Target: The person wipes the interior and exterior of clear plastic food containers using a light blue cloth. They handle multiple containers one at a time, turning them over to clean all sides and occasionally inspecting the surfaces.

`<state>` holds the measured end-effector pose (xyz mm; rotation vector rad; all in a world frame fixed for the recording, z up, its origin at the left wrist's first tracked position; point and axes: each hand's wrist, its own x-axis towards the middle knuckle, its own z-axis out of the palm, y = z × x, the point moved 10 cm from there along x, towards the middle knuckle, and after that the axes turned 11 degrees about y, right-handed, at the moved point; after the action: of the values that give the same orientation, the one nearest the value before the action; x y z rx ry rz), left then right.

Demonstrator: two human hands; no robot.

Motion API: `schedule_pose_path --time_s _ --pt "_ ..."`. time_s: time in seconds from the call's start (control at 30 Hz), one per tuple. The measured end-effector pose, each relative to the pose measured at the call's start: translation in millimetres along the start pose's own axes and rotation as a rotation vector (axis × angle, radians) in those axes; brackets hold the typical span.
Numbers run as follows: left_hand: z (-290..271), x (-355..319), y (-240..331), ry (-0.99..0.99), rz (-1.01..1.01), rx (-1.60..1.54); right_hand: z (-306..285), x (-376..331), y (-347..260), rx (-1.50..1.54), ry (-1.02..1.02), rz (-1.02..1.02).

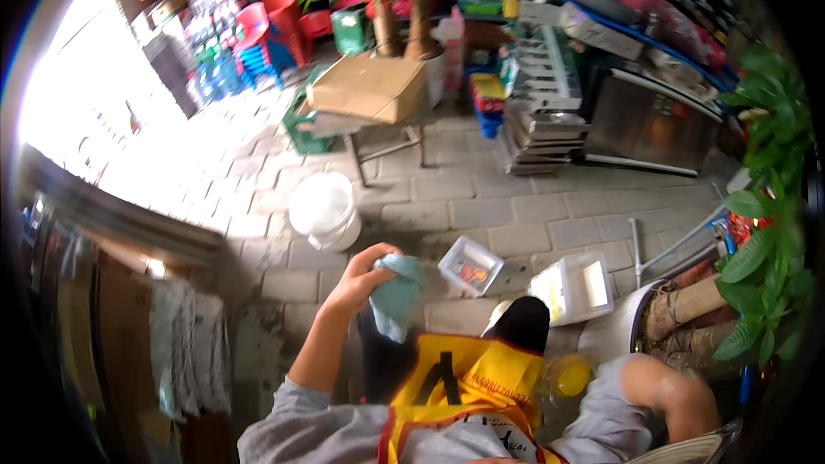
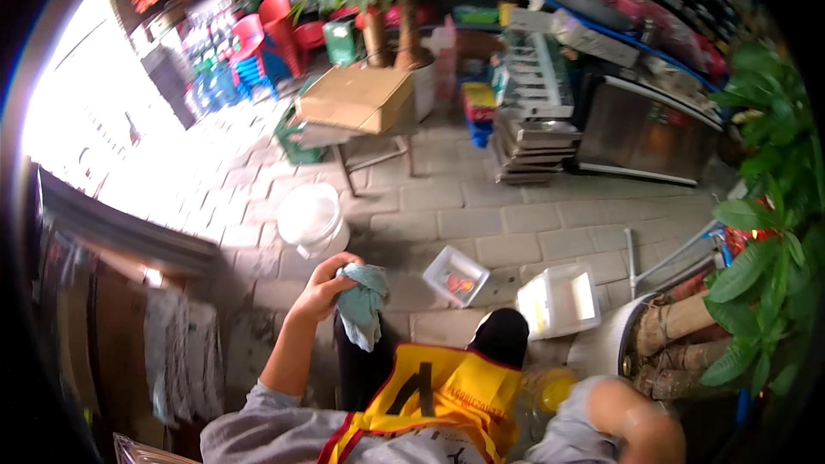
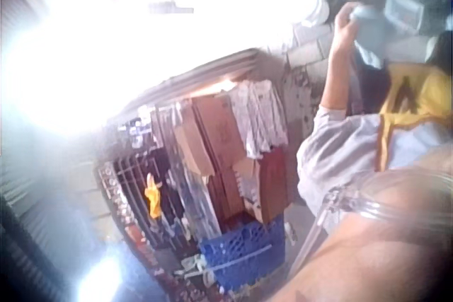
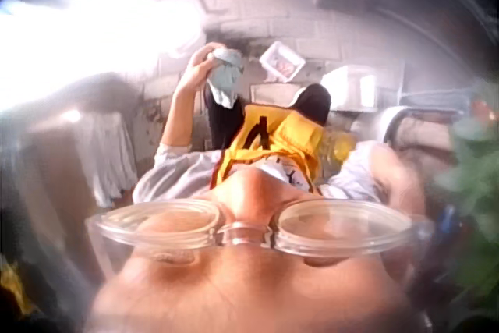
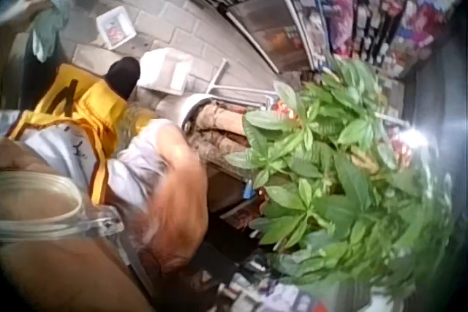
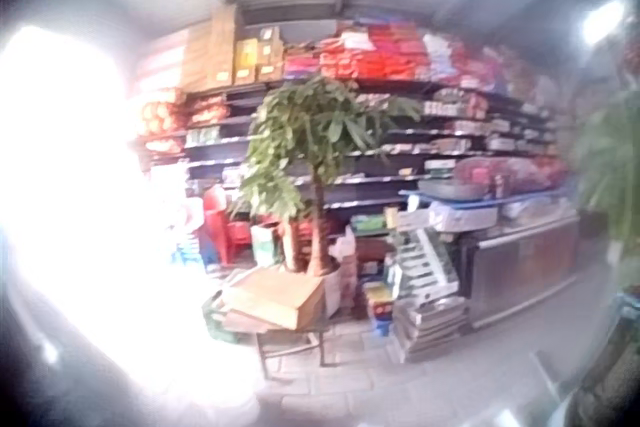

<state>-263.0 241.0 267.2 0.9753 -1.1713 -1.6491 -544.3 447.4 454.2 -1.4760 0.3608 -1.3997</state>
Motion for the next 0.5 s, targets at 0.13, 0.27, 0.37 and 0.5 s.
schedule_pose_path --time_s 0.13,0.27,0.37,0.5 --pt "3.7 53.9 -22.1 0.099 -0.046 -0.303 -45.1 80.8 69.2 -0.032 0.196 -0.020" --pt "4.3 117.2 -68.8 0.205 -0.113 -0.431 -125.2 123.9 239.5 -0.377 0.479 0.295" --pt "-2.8 162.4 -122.1 0.258 -0.174 -0.447 -147.9 118.9 347.3 -0.590 0.370 0.485" --pt "-16.7 194.5 -165.3 0.366 -0.256 -0.410 -144.0 127.6 394.0 -0.821 0.410 0.502"
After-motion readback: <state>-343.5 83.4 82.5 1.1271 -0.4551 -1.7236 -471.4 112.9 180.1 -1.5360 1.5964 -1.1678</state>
